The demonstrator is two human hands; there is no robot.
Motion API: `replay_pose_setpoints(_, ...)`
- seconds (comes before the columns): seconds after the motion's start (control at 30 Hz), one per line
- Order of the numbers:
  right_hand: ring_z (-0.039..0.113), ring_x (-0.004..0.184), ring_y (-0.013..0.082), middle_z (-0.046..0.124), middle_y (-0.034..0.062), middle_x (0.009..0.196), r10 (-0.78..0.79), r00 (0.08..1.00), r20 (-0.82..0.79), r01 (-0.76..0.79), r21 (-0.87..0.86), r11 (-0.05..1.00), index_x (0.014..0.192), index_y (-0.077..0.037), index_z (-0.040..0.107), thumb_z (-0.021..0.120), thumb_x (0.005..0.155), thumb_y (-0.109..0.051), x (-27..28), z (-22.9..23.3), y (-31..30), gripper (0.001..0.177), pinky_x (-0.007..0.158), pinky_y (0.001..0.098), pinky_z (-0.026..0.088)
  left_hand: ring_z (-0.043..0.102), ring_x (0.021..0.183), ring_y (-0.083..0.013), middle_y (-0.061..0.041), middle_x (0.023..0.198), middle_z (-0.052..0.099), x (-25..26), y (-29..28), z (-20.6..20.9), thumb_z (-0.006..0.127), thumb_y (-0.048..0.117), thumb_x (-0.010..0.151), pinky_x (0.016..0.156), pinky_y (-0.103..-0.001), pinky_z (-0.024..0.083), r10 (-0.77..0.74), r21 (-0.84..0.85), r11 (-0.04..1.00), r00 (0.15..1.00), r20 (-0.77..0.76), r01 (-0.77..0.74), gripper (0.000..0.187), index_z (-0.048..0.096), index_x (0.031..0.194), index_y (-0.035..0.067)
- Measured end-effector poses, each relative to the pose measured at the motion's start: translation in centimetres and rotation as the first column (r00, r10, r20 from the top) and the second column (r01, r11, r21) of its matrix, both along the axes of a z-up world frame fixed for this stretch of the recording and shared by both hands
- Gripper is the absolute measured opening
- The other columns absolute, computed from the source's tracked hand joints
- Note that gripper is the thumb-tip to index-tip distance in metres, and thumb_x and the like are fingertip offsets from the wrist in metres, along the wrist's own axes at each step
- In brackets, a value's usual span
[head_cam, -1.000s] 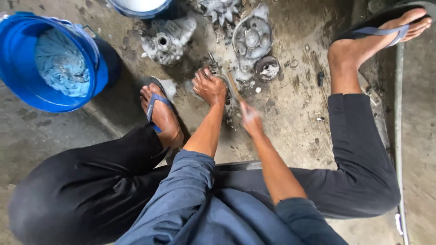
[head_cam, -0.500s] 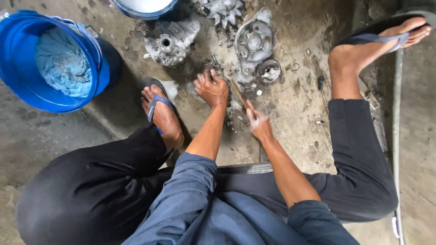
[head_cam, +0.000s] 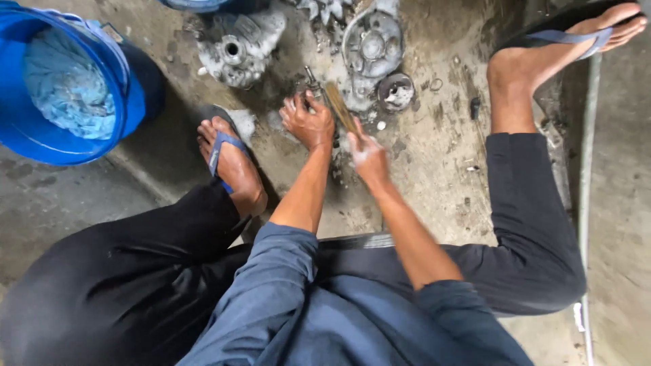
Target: Scrubbing metal casings with a brush and soapy water to remove dirt.
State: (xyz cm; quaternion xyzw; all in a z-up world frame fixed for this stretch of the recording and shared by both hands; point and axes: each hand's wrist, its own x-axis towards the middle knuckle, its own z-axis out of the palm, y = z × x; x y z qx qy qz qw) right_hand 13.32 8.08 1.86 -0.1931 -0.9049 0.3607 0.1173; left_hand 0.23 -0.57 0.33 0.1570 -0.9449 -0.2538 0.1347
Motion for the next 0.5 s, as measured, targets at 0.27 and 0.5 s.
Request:
replay_pose_setpoints(0.27, 0.073, 0.077, 0.036, 0.078, 0.0115, 0.096, -0.079, 0.994, 0.072, 0.079, 0.0, 0.997, 0.121, -0.021, 0.078, 0.074, 0.096, -0.026, 2.5, 0.9, 0.0, 0.026, 0.061, 0.049, 0.058, 0.06, 0.086, -0.0382, -0.011, 0.093, 0.061, -0.4, 0.1, 1.7, 0.064, 0.023, 0.094, 0.073, -0.052, 0.048, 0.0, 0.046, 0.999, 1.0, -0.032, 0.001, 0.012, 0.066, 0.093, 0.012)
replay_pose_setpoints(0.5, 0.073, 0.094, 0.0359, 0.076, 0.0183, 0.105, -0.149, 0.981, 0.122, 0.171, -0.192, 0.966, 0.125, -0.012, 0.075, 0.066, 0.101, -0.024, -2.5, 6.4, -3.7, 0.028, 0.073, 0.0473, 0.06, 0.058, 0.085, -0.0367, -0.009, 0.092, 0.058, -0.1, -0.1, 1.2, 0.068, 0.023, 0.091, 0.073, -0.049, 0.046, -0.041, 0.042, 0.998, 0.998, -0.042, 0.043, 0.012, 0.065, 0.088, 0.011)
